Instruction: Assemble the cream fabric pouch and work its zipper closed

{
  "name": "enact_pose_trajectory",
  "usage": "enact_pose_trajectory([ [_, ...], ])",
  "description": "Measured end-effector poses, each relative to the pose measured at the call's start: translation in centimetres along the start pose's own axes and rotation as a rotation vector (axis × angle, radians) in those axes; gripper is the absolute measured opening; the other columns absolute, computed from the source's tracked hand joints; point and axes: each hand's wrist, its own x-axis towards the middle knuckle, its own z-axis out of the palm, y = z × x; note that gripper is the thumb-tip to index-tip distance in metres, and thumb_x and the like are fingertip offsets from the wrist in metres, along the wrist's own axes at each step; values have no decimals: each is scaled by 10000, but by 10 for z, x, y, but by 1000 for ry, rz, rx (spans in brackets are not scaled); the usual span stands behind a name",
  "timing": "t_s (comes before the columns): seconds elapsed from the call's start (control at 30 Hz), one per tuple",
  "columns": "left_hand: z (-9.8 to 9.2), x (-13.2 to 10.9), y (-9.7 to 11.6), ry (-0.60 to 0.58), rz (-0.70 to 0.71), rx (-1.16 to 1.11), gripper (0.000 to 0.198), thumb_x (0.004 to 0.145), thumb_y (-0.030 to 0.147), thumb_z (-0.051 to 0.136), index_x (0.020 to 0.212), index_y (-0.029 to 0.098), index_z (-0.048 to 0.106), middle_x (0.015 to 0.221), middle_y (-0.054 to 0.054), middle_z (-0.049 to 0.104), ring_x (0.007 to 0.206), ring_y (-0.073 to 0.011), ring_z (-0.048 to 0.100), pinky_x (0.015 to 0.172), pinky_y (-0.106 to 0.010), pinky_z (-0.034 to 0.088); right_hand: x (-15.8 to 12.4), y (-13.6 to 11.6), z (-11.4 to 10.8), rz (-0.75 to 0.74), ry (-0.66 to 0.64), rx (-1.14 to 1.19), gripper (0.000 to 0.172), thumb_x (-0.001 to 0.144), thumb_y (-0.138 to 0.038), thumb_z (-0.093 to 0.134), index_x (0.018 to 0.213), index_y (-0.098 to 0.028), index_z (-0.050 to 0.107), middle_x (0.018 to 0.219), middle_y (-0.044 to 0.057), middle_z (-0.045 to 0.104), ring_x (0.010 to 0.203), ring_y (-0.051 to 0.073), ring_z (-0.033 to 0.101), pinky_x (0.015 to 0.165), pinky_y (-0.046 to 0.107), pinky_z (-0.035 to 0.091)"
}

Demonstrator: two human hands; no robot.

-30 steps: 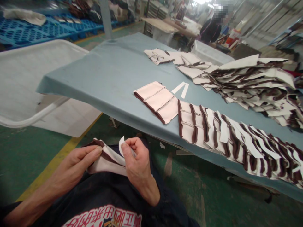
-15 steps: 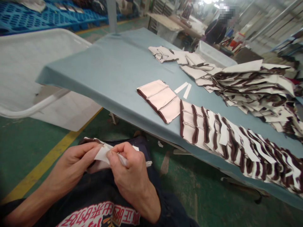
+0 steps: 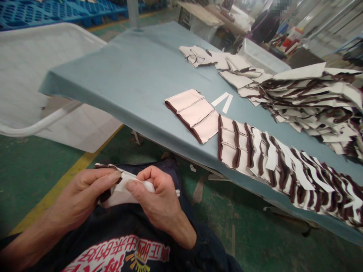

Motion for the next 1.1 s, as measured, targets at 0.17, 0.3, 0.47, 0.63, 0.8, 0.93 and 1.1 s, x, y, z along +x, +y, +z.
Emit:
enact_pose_trajectory([
  [0.17, -2, 2, -5, -16, -10, -8, 649, 1019, 714, 732, 623, 232, 552, 602, 44, 426, 562, -141, 363, 498, -270, 289, 2, -1, 1, 27, 13, -38, 622, 802, -714, 993, 785, -246, 584, 631, -87, 490, 578, 93, 325, 540, 266, 262],
  [0.3, -3, 4, -8, -34, -1, -1, 651, 1026, 701, 730, 619, 233, 532, 612, 43, 431, 567, -140, 369, 501, -265, 303, 3, 2, -1, 10, 37, -126, 526, 850, -654, 957, 797, -236, 641, 635, -70, 532, 577, 104, 362, 532, 270, 270],
  [0.47, -4, 7, -11, -50, -7, -9, 634, 1032, 675, 739, 627, 233, 532, 621, 40, 442, 574, -141, 375, 500, -268, 311, 2, 2, 0, -11, 80, -244, 365, 887, -532, 842, 785, -252, 630, 653, -57, 561, 582, 118, 395, 541, 280, 299],
  [0.63, -6, 7, -14, -58, -4, -15, 631, 1043, 663, 746, 627, 231, 549, 625, 39, 453, 585, -143, 376, 515, -281, 314, 1, -2, 4, -57, 163, -364, 325, 873, -510, 771, 755, -271, 584, 639, -50, 561, 584, 134, 410, 583, 297, 344],
  [0.8, -8, 7, -20, -73, -26, -60, 635, 1054, 660, 770, 632, 226, 580, 617, 35, 494, 598, -144, 391, 530, -274, 344, 2, -2, 5, -63, 159, -369, 328, 874, -508, 765, 750, -275, 570, 637, -53, 563, 577, 134, 415, 585, 300, 352],
  [0.93, -7, 8, -20, -95, -40, -104, 628, 1047, 653, 784, 621, 228, 609, 589, 32, 518, 581, -143, 392, 516, -268, 355, 4, -1, 4, -54, 123, -339, 319, 876, -485, 776, 755, -275, 569, 633, -58, 563, 569, 128, 417, 568, 293, 344],
  [1.1, -7, 10, -21, -86, -36, -120, 618, 1044, 629, 788, 601, 236, 610, 562, 38, 506, 555, -142, 375, 487, -258, 351, 5, -2, 3, -58, 107, -330, 293, 859, -467, 758, 753, -275, 565, 636, -55, 559, 571, 129, 421, 571, 285, 350],
])
